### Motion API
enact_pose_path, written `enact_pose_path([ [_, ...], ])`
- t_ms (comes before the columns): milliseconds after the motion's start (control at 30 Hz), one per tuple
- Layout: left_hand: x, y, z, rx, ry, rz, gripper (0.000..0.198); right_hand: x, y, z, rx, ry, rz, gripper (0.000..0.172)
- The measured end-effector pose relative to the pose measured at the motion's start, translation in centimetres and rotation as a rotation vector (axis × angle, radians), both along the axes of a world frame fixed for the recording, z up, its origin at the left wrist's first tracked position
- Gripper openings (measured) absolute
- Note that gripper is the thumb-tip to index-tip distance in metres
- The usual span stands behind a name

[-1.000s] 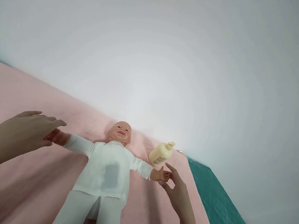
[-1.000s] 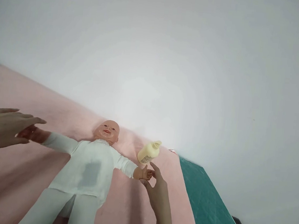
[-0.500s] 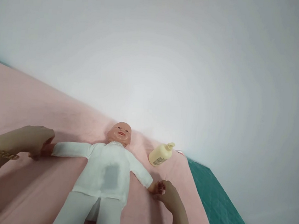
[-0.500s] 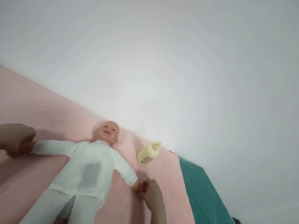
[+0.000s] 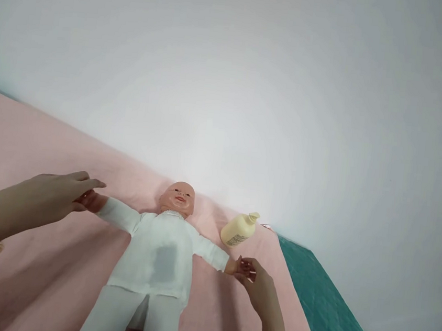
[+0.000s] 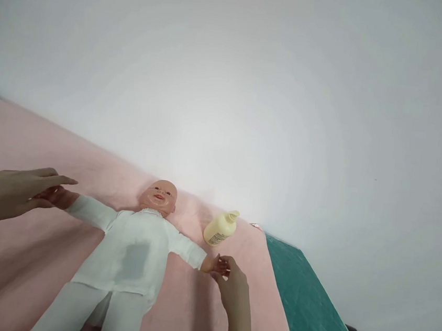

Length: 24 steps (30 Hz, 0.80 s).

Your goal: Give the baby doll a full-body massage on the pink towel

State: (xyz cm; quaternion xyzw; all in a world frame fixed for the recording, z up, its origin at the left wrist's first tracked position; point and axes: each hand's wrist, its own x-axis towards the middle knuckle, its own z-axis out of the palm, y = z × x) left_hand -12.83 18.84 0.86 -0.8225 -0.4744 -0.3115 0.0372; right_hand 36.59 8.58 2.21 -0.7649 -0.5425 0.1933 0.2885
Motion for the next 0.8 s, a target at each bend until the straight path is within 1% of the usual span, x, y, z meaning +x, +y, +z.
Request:
enact_pose_path([
  [67, 1.0, -0.5, 1.1, 0.034, 0.039, -0.003, 0.035, -0.7, 0.0, 0.9, 0.084, 0.008, -0.034, 0.030],
  [167, 3.4, -1.3, 2.6, 0.116, 0.040, -0.034, 0.035, -2.1, -0.1, 2.1, 0.191, 0.020, -0.068, 0.039],
  [233, 5.3, -1.8, 3.2, 0.130, 0.041, -0.071, 0.032, -3.2, -0.3, 2.7, 0.260, 0.022, -0.061, 0.040],
  [300, 7.1, -2.3, 3.3, 0.153, 0.016, -0.119, 0.029, -4.4, -0.5, 3.0, 0.323, 0.035, -0.027, 0.040],
  [400, 9.7, -2.9, 2.6, 0.209, -0.048, -0.230, 0.026, -6.4, -0.8, 3.0, 0.390, 0.073, 0.097, 0.034],
  [467, 11.2, -3.2, 1.9, 0.240, -0.085, -0.337, 0.028, -7.7, -1.0, 2.9, 0.420, 0.078, 0.247, 0.029],
  [533, 12.5, -3.6, 1.2, 0.243, -0.081, -0.483, 0.036, -8.8, -1.1, 2.8, 0.433, 0.055, 0.429, 0.029],
  [600, 13.2, -3.9, 0.5, 0.233, -0.037, -0.608, 0.049, -9.5, -1.2, 2.7, 0.431, 0.025, 0.587, 0.033],
  [633, 13.4, -4.0, 0.2, 0.218, -0.008, -0.645, 0.055, -9.7, -1.2, 2.7, 0.429, 0.015, 0.645, 0.035],
  [700, 13.5, -4.1, -0.4, 0.191, 0.043, -0.677, 0.061, -10.0, -1.2, 2.6, 0.429, 0.004, 0.715, 0.037],
  [800, 13.4, -4.2, -1.1, 0.155, 0.077, -0.693, 0.059, -10.1, -1.1, 2.4, 0.421, -0.012, 0.749, 0.039],
])
